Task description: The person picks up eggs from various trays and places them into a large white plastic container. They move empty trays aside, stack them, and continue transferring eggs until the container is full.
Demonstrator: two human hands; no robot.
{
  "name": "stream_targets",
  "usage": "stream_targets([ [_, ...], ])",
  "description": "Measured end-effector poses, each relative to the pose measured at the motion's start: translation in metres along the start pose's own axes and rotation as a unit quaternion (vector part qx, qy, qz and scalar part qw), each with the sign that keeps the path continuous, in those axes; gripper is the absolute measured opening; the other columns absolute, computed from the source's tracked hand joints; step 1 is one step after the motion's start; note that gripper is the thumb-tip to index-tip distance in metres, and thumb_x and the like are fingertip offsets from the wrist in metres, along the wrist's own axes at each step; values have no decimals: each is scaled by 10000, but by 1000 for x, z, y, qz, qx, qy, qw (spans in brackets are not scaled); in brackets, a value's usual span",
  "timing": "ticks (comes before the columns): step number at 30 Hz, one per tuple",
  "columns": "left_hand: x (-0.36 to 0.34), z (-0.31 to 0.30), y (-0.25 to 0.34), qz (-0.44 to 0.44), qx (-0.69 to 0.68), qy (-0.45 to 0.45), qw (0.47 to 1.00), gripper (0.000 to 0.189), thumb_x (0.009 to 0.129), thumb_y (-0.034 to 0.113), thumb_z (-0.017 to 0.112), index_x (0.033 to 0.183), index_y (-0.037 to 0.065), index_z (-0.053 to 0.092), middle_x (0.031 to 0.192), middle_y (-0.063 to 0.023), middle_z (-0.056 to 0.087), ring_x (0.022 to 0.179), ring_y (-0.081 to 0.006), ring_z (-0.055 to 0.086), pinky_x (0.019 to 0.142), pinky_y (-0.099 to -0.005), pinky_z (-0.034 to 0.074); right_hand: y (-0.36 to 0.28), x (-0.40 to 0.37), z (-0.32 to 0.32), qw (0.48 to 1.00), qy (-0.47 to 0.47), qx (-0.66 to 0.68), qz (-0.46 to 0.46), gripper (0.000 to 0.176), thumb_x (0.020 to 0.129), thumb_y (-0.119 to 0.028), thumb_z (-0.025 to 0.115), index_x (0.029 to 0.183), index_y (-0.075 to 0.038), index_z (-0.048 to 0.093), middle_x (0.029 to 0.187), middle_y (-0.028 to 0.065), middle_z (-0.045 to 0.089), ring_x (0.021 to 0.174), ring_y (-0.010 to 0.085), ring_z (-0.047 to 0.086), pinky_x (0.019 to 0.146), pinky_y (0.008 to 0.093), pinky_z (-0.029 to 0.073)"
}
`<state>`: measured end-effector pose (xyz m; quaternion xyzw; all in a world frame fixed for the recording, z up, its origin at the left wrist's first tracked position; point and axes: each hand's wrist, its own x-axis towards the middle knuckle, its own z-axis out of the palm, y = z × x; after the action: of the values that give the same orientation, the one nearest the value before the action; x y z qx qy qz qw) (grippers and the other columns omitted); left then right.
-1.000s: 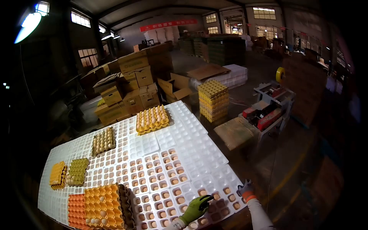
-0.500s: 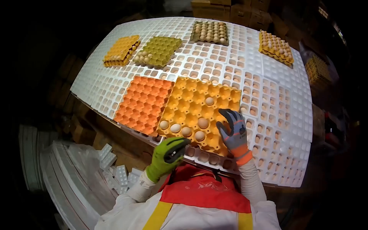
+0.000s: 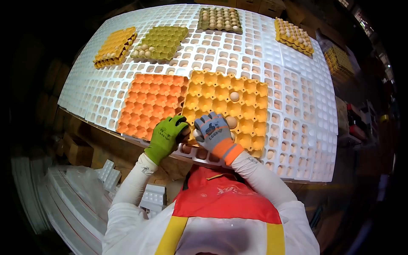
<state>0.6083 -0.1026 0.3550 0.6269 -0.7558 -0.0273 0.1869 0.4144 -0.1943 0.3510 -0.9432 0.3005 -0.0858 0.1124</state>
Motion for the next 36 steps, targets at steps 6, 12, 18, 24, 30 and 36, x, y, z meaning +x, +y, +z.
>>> stream_targets([
  [6,-15,0,-13,-195,-386,0,902,433,817,44,751,1216,66,584,1167,-55,637,1042,-168,626,850,-316,533,24,-15,-28,898,140,412,65,434,756,-196,852,1077,-92,580,1012,70,657,904,193,669,812,362,551],
  [12,12,4,9,-87,-471,-48,876,434,820,192,766,1203,94,587,1091,-62,591,986,-219,631,819,-330,547,84,-83,-53,745,146,607,236,414,792,4,740,1170,-65,588,1139,43,581,1017,156,639,892,310,550],
  [18,49,22,56,63,-90,-90,990,507,745,260,816,1212,159,646,1070,-96,615,923,-300,635,751,-386,529,34,-77,-41,985,-11,-29,172,522,701,-358,846,1149,-160,666,1149,87,585,1025,262,611,830,404,527],
  [24,29,6,17,-274,-730,-149,608,483,926,111,626,1392,80,501,1300,-136,624,837,-157,677,606,-247,531,64,-105,-67,621,107,718,296,407,846,-212,769,1210,-81,644,1205,105,656,913,134,681,611,228,538],
  [30,64,-4,24,-200,-797,-127,556,513,985,167,567,1467,69,418,1342,-158,598,996,-165,653,718,-234,533,84,-57,-59,935,135,272,184,457,824,-299,786,1254,-220,654,1301,99,577,1009,234,670,740,361,556],
  [36,163,24,41,-10,-147,-36,988,410,776,258,811,1166,181,713,1126,-86,617,946,-258,632,753,-365,536,50,-14,-67,951,-179,-107,228,464,806,-484,769,1189,-236,684,1212,122,605,1086,269,660,833,400,542],
])
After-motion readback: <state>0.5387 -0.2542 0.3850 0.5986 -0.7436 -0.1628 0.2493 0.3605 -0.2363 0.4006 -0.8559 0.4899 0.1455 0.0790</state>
